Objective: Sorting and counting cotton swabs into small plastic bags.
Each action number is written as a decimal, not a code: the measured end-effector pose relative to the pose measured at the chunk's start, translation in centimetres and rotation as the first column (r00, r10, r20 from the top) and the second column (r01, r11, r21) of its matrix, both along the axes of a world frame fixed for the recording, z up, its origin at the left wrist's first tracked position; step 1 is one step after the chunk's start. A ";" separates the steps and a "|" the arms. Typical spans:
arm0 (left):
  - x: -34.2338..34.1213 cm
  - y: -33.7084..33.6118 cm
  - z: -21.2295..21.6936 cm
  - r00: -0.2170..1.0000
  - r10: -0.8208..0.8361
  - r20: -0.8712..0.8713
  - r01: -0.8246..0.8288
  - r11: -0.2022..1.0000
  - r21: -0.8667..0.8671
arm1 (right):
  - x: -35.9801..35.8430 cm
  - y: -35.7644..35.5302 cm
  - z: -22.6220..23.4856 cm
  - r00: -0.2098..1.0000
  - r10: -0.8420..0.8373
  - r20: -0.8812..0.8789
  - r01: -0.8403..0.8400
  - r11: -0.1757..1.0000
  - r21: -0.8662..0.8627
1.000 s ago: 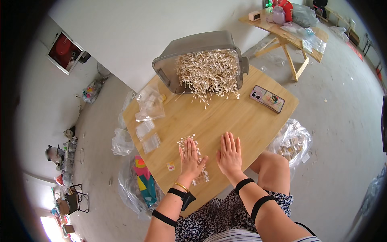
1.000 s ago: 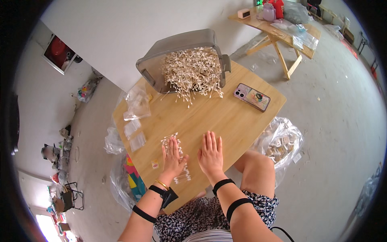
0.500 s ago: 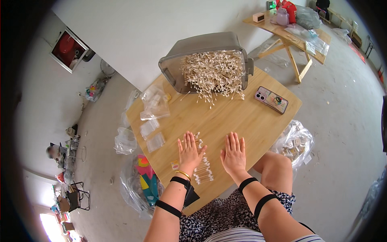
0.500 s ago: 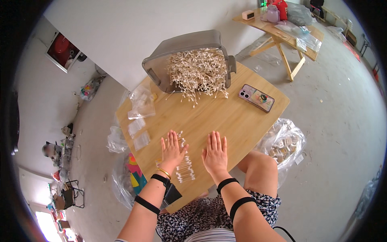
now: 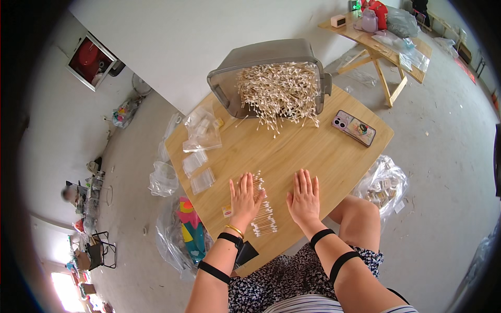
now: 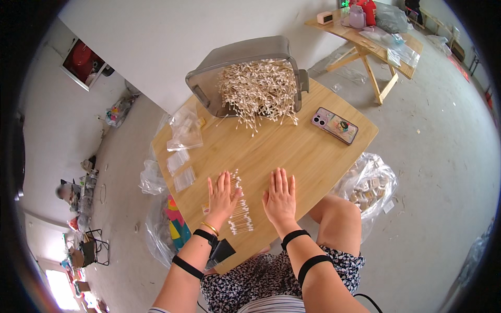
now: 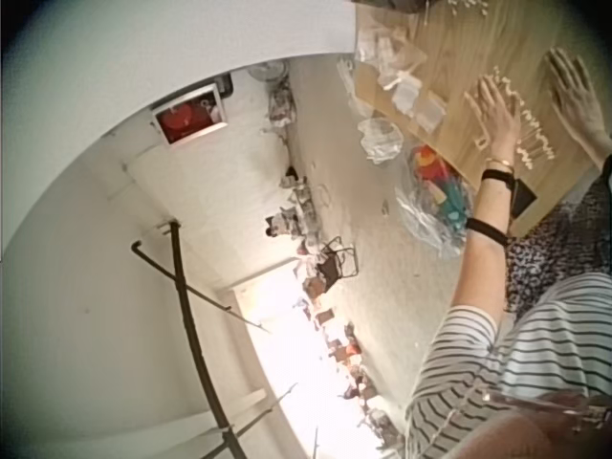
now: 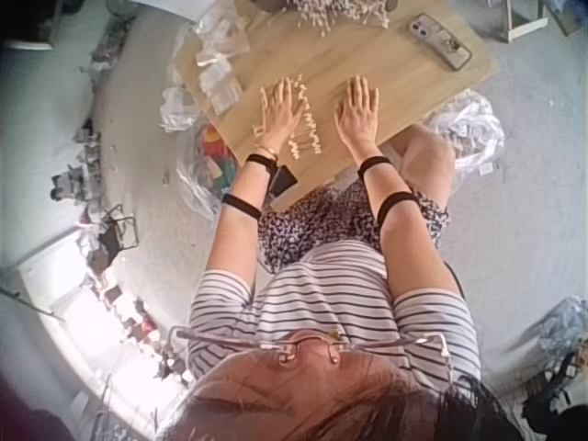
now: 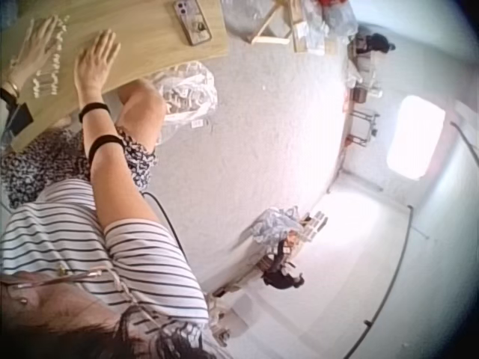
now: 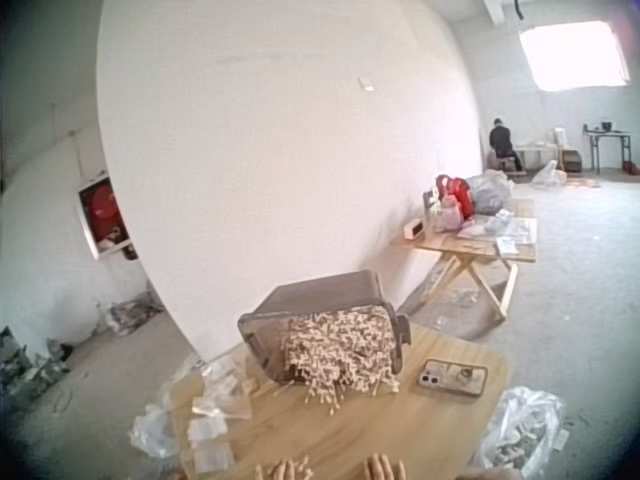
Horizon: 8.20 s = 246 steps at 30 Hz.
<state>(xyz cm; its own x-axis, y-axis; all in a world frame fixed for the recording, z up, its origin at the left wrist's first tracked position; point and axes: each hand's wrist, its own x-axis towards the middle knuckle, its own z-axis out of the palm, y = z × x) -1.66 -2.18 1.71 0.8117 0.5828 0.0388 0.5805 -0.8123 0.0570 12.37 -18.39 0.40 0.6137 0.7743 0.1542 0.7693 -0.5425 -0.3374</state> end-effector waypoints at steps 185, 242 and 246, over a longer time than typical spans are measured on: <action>-11.8 -15.7 -1.0 0.761 0.339 0.553 -0.234 0.939 -0.254 | -7.2 -1.1 2.3 0.881 0.456 -0.125 -0.406 0.864 0.298; -9.5 -14.2 -1.1 0.973 0.180 0.146 -0.155 0.973 -0.169 | -8.7 -5.1 0.2 0.823 0.565 0.060 -0.553 0.821 -0.145; -9.7 -14.2 -1.3 0.976 0.192 0.102 -0.177 0.975 -0.135 | -8.9 -5.2 0.4 0.827 0.561 0.042 -0.551 0.822 -0.140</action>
